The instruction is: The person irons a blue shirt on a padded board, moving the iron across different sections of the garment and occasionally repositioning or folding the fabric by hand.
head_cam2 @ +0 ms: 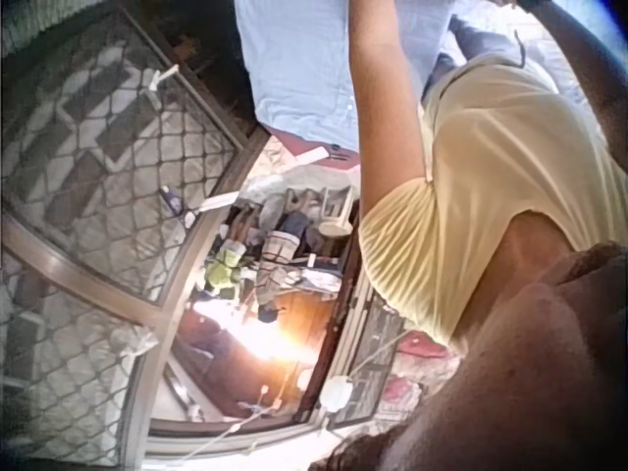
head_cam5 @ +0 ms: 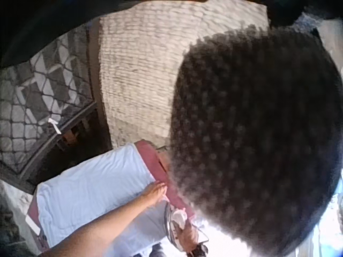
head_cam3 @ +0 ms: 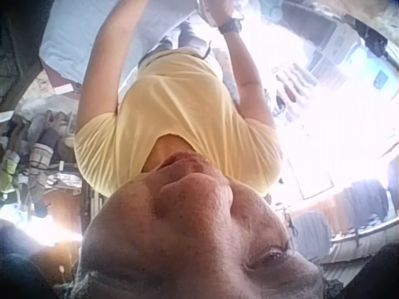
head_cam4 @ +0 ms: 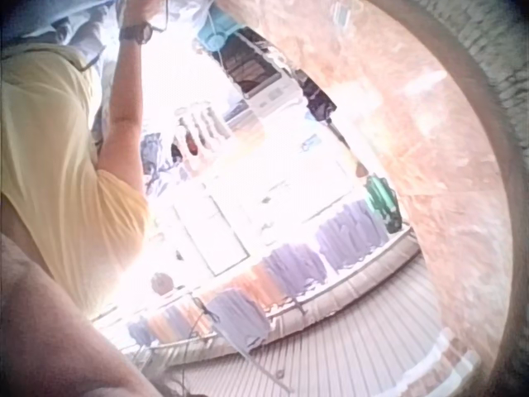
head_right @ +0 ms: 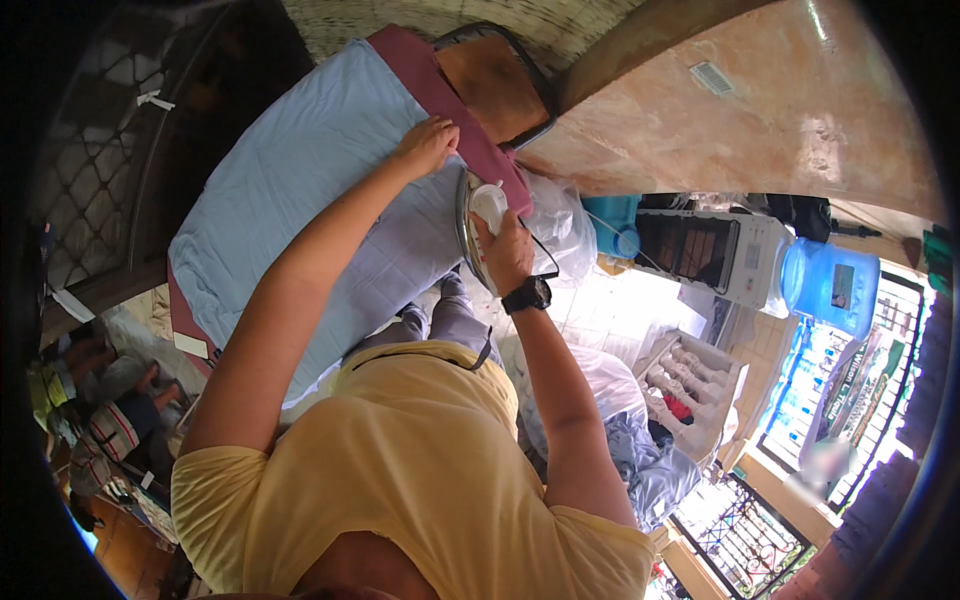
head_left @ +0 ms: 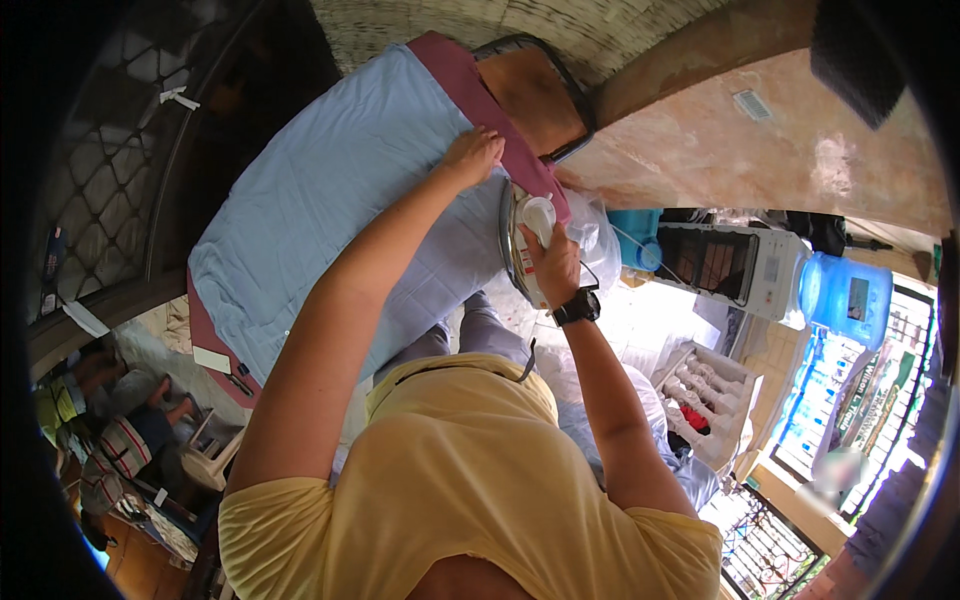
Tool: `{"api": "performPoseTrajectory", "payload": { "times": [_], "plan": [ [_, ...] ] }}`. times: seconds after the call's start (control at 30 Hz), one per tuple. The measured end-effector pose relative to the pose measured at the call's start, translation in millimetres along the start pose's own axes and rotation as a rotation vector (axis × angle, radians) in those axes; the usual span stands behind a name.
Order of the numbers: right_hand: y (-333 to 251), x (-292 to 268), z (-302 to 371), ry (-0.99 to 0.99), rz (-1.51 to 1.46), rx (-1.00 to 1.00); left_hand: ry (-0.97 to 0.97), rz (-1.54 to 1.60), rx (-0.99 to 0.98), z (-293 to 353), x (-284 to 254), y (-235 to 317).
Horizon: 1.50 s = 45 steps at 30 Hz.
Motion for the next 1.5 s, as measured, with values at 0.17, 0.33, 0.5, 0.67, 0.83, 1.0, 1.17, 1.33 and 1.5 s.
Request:
{"api": "performPoseTrajectory", "payload": {
  "times": [0.17, 0.33, 0.5, 0.67, 0.83, 1.0, 1.17, 1.33, 1.5],
  "plan": [
    [-16.3, -1.6, -11.1, 0.024, 0.120, -0.025, 0.010, 0.238, -0.098, -9.0, 0.1, -11.9],
    [-8.9, 2.9, -8.5, 0.022, 0.027, -0.021, 0.010, 0.344, -0.094, -11.0, -1.8, -18.2],
    [-7.2, 7.4, -14.8, 0.050, 0.006, -0.047, 0.003, 0.331, -0.106, -9.9, 1.1, -20.7],
    [-5.4, 3.0, -3.8, 0.108, -0.022, -0.115, 0.163, 0.273, -0.066, -5.2, -11.2, -19.9],
    [-2.9, -3.6, -22.7, 0.047, -0.140, -0.067, 0.090, 0.275, 0.023, -3.8, -13.8, -9.3],
    [-55.3, -24.9, -32.9, -0.124, -0.043, -0.035, 0.056, 0.347, -0.023, -2.1, -17.0, -25.6],
    [-69.5, 6.4, -51.1, -0.031, 0.124, -0.169, 0.094, 0.618, -0.145, -5.2, -27.6, -47.8],
    [-71.8, 23.8, -52.1, -0.045, 0.149, -0.133, 0.299, 0.401, -0.209, 14.0, -57.9, -71.8],
    [-75.1, 27.9, -69.8, 0.050, 0.195, -0.231, 0.401, 0.277, -0.326, 18.2, -69.5, -83.5]
  ]
}}
Point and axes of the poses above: each hand's wrist, its own z-axis away from the middle knuckle, its own x-axis out of the palm, y = z × x, the point moved 6 cm from there along -z, towards the middle knuckle, and after that the axes turned 6 degrees about x, right-handed, at the moved point
